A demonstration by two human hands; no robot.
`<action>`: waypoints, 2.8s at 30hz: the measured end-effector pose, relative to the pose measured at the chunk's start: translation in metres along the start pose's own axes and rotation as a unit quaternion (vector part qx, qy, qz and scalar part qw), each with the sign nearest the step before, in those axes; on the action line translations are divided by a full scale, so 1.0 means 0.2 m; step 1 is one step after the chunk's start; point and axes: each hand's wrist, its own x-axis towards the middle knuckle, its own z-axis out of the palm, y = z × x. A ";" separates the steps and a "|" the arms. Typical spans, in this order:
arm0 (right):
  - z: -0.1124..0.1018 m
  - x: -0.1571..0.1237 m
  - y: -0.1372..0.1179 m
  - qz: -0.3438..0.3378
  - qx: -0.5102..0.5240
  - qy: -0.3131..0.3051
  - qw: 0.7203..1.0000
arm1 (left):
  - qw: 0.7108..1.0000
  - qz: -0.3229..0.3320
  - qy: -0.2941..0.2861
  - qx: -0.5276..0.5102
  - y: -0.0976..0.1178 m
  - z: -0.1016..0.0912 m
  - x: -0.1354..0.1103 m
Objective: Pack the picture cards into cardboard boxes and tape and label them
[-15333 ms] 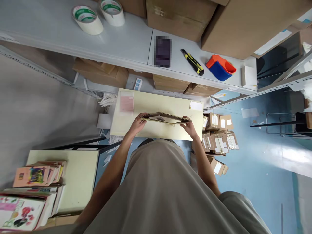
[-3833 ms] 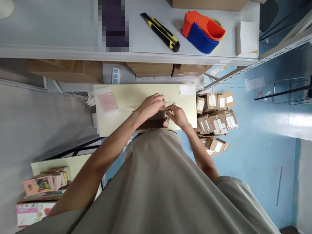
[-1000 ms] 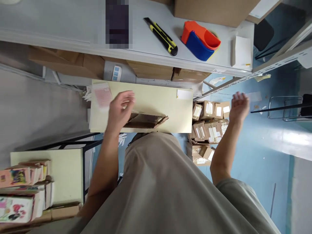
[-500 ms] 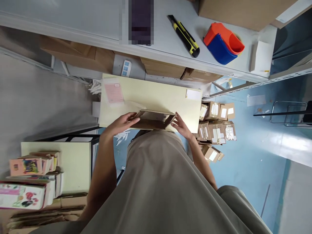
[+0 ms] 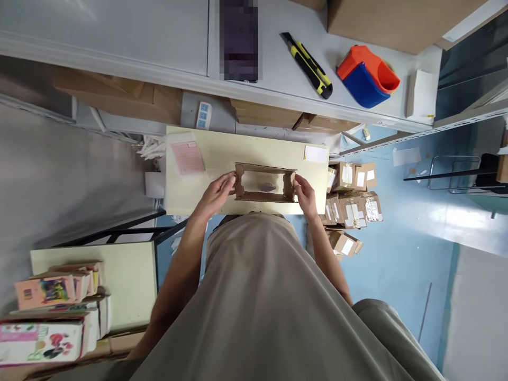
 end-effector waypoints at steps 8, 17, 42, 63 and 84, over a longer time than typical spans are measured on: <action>0.11 0.01 0.12 0.036 -0.017 0.058 0.998 | 0.989 0.012 0.104 0.108 -0.16 0.09 0.16; 0.01 -0.03 0.11 -0.011 0.018 0.030 0.999 | 0.995 0.046 0.048 0.073 -0.15 0.04 0.06; -0.06 0.05 0.07 -0.091 -0.116 -0.007 0.989 | 0.948 0.151 0.048 0.275 -0.05 0.08 0.09; -0.08 0.00 0.16 -0.107 -0.133 -0.033 0.985 | 0.958 0.132 0.095 0.234 -0.13 0.17 0.04; -0.66 0.75 -0.79 -0.347 -0.291 0.158 0.878 | 0.870 0.407 0.039 0.274 0.90 0.61 0.43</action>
